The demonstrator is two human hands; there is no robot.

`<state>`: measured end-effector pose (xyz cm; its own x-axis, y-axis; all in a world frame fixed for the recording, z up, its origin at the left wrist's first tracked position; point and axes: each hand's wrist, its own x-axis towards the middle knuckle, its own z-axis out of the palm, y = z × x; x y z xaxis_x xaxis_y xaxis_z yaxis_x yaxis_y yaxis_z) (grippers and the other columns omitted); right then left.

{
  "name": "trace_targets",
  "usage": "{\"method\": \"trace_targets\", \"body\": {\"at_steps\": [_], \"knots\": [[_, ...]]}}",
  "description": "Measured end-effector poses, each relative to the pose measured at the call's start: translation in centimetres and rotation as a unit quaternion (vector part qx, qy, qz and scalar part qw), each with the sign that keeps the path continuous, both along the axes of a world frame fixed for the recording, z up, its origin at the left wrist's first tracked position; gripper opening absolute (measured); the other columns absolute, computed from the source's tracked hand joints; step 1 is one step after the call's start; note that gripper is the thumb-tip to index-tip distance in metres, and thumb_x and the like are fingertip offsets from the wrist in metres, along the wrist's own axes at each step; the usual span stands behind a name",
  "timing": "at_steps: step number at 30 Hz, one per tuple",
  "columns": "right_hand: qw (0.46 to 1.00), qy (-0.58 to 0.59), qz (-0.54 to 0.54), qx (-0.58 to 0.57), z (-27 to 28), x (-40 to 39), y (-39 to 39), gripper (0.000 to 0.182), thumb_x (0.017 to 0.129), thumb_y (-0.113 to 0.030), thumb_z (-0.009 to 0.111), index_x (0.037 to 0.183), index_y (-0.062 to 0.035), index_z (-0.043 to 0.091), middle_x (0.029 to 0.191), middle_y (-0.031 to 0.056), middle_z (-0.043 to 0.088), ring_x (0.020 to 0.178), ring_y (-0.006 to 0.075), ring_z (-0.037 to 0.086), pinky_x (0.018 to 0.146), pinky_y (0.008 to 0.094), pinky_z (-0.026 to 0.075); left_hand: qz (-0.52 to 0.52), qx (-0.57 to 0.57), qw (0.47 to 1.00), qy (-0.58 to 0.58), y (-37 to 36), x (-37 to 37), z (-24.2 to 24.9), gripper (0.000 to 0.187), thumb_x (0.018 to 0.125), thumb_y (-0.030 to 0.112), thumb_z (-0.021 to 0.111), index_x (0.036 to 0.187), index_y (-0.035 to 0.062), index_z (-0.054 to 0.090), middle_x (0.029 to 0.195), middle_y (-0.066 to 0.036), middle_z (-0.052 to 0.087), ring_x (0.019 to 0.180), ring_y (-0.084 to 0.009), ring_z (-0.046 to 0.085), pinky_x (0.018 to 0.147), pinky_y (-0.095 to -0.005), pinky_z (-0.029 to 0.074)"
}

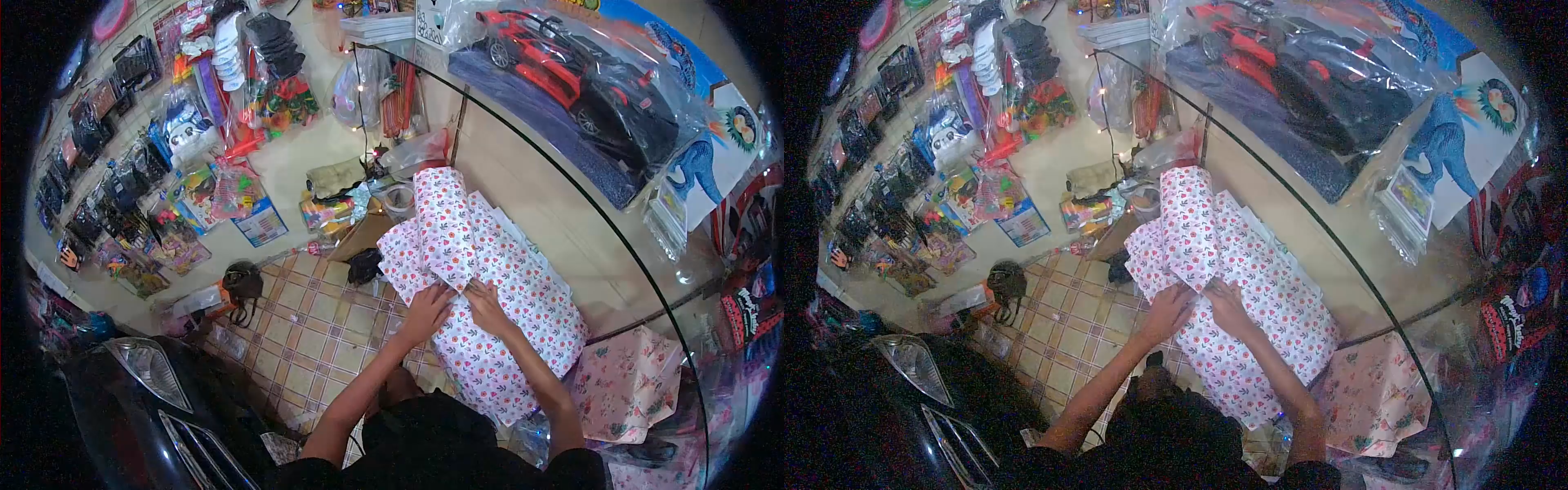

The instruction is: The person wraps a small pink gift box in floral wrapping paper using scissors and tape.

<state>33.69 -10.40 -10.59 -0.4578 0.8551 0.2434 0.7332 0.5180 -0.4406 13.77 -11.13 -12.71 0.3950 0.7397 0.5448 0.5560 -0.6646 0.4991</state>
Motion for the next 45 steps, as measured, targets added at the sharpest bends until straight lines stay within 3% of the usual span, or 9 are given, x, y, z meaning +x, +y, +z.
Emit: {"method": "trace_targets", "body": {"at_steps": [11,16,20,27,34,37,38,41,45], "knots": [[0.997,0.049,0.015,-0.061,-0.6,0.5,0.3,0.041,0.078,0.008,0.042,0.117,0.0004,0.053,0.122,0.0204,0.051,0.121,0.0319,0.043,0.099,0.0484,0.026,0.026,0.059,0.994,0.088,-0.1,-0.3,-0.5,0.040,0.086,0.019,0.059,0.126,0.0189,0.056,0.119,-0.013,0.052,0.105,-0.0296,0.052,0.086,-0.0416,0.042],[0.971,0.111,0.025,-0.208,0.8,1.9,1.3,0.047,0.077,0.007,0.044,0.122,-0.0035,0.055,0.130,0.0205,0.052,0.123,0.0299,0.046,0.103,0.0492,0.028,0.037,0.029,0.990,0.134,-0.4,0.1,0.0,0.043,0.087,0.021,0.058,0.130,0.0159,0.052,0.123,-0.014,0.051,0.114,-0.0306,0.050,0.087,-0.0430,0.042],[0.997,-0.045,0.020,-0.054,1.4,1.1,-0.5,0.047,0.079,0.006,0.045,0.125,-0.0013,0.054,0.130,0.0208,0.053,0.121,0.0280,0.052,0.107,0.0480,0.026,0.056,0.062,0.985,0.149,-0.7,0.5,-1.0,0.046,0.089,0.023,0.055,0.134,0.0133,0.048,0.130,-0.016,0.048,0.124,-0.0322,0.045,0.092,-0.0447,0.041],[0.998,-0.032,-0.007,0.045,0.8,0.4,-2.1,0.047,0.079,0.008,0.045,0.124,0.0014,0.055,0.133,0.0158,0.053,0.126,0.0226,0.049,0.107,0.0476,0.024,0.040,0.033,0.991,0.123,-0.7,0.6,-1.3,0.046,0.091,0.024,0.054,0.135,0.0112,0.047,0.133,-0.017,0.047,0.126,-0.0335,0.044,0.095,-0.0466,0.040],[0.994,0.095,0.040,-0.027,2.5,2.8,-0.6,0.042,0.078,-0.009,0.065,0.119,-0.0081,0.062,0.121,0.0119,0.062,0.117,0.0241,0.055,0.104,0.0397,0.030,0.048,0.012,0.994,0.102,-1.1,1.0,-0.2,0.039,0.092,0.025,0.053,0.128,0.0084,0.053,0.131,-0.018,0.049,0.123,-0.0349,0.047,0.095,-0.0466,0.041],[0.991,0.120,-0.013,-0.062,2.4,4.1,-0.3,0.038,0.074,-0.018,0.074,0.111,-0.0101,0.067,0.110,0.0096,0.063,0.107,0.0250,0.057,0.094,0.0411,0.036,0.063,0.034,0.992,0.105,-1.1,1.1,-0.4,0.037,0.092,0.025,0.054,0.125,0.0080,0.055,0.130,-0.019,0.050,0.121,-0.0354,0.048,0.094,-0.0463,0.042],[0.994,0.098,-0.028,0.044,2.0,3.9,-0.5,0.037,0.072,-0.026,0.078,0.102,-0.0083,0.068,0.095,0.0086,0.063,0.097,0.0265,0.058,0.087,0.0399,0.039,0.068,0.044,0.991,0.106,-1.1,1.2,-0.5,0.037,0.092,0.024,0.054,0.125,0.0080,0.055,0.130,-0.019,0.050,0.121,-0.0355,0.048,0.094,-0.0462,0.042],[0.980,0.027,-0.176,0.086,2.1,2.8,-1.8,0.034,0.070,-0.029,0.080,0.093,-0.0075,0.067,0.090,0.0083,0.062,0.093,0.0264,0.058,0.084,0.0385,0.039,0.062,0.047,0.992,0.104,-1.1,1.2,-0.6,0.037,0.092,0.024,0.055,0.125,0.0080,0.055,0.129,-0.019,0.050,0.122,-0.0363,0.047,0.094,-0.0471,0.042],[0.973,0.102,-0.202,0.044,-0.6,1.6,-2.2,0.031,0.070,-0.028,0.082,0.084,-0.0072,0.063,0.085,0.0047,0.060,0.083,0.0205,0.058,0.077,0.0365,0.039,0.066,0.048,0.990,0.117,-1.2,1.4,-0.7,0.038,0.092,0.024,0.055,0.126,0.0077,0.054,0.128,-0.020,0.050,0.125,-0.0368,0.045,0.094,-0.0483,0.042]]}}
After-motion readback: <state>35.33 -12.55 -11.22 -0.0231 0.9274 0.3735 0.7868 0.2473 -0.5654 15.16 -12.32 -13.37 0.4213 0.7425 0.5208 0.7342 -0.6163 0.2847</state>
